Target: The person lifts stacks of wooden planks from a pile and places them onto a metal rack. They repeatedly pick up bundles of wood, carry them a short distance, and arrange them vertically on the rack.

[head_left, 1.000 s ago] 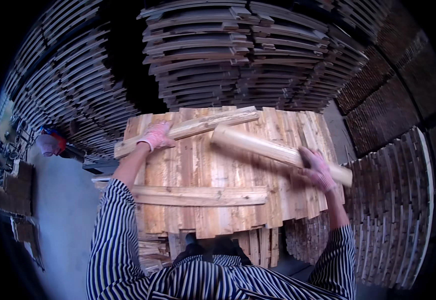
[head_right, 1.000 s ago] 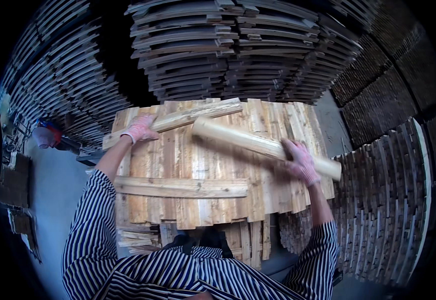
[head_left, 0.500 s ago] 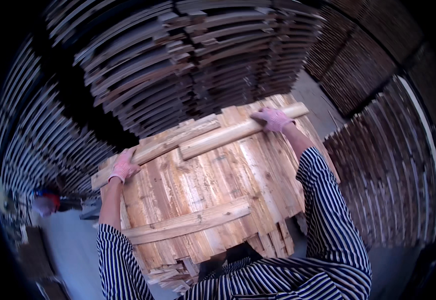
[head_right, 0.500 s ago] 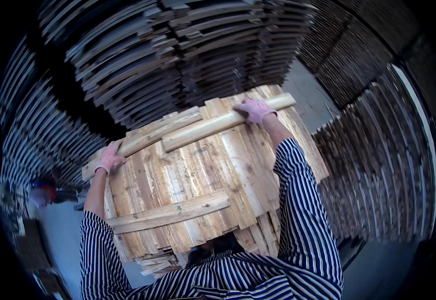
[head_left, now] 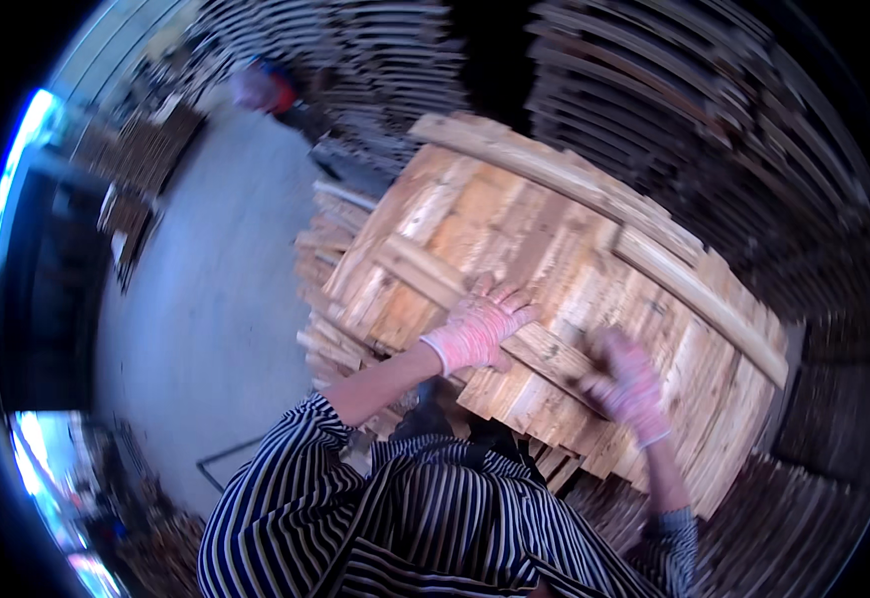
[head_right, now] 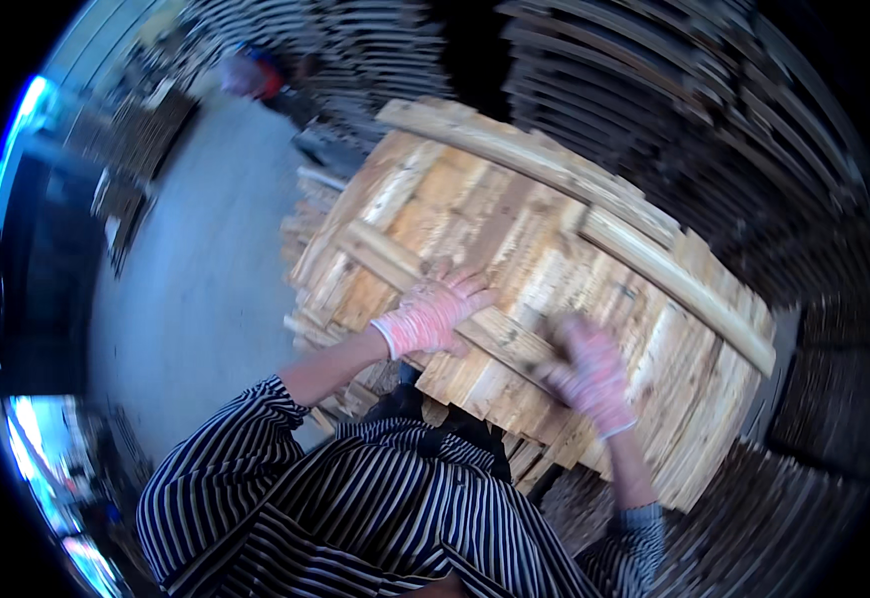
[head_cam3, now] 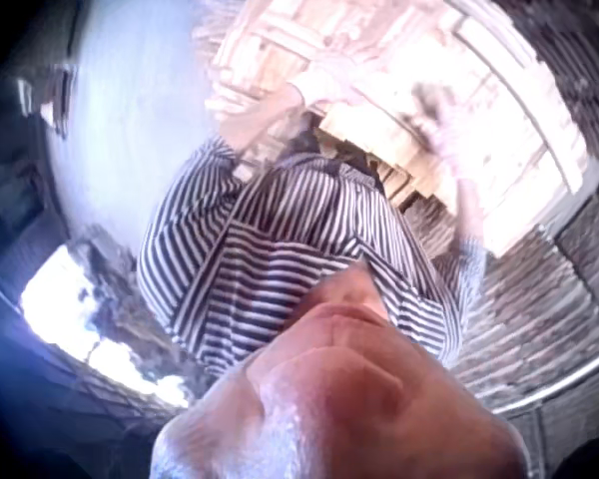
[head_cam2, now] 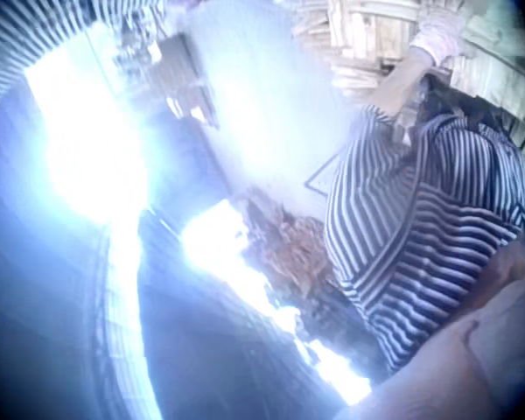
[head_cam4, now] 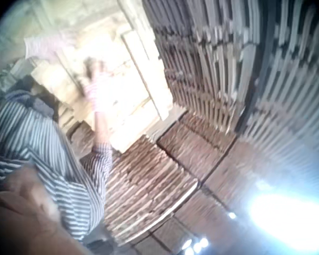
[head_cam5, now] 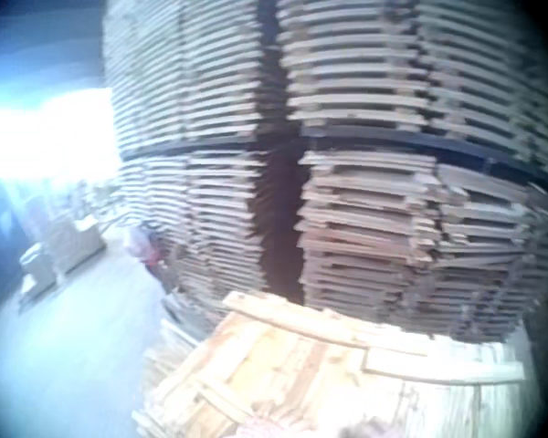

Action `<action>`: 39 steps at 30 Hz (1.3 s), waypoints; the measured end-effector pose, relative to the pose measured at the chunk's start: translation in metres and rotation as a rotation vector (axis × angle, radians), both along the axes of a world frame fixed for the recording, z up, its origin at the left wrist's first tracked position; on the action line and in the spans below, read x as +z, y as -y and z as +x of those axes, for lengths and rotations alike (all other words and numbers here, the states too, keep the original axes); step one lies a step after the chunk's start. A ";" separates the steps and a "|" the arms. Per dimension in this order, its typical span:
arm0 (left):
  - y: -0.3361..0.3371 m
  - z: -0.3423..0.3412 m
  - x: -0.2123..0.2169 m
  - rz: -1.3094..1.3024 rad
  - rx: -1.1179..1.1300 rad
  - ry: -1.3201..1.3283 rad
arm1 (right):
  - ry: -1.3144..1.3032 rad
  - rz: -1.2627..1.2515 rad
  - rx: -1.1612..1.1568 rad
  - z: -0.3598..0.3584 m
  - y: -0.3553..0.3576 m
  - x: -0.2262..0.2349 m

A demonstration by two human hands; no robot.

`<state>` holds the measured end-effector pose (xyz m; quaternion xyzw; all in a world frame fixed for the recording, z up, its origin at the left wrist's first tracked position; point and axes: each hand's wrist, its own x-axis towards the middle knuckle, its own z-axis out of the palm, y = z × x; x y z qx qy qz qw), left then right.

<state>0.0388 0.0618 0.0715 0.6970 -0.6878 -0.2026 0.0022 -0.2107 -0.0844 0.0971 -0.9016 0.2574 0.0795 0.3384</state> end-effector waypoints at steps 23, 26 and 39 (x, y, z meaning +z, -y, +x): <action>-0.213 0.006 -0.071 -0.582 0.951 -0.159 | 0.209 -0.479 0.130 0.072 -0.135 -0.059; -0.277 -0.003 -0.104 -0.375 1.195 -0.257 | 0.324 -0.514 0.141 0.094 -0.163 -0.046; -0.436 0.063 -0.202 -0.353 1.475 -0.591 | 0.028 0.167 0.195 0.364 -0.420 -0.224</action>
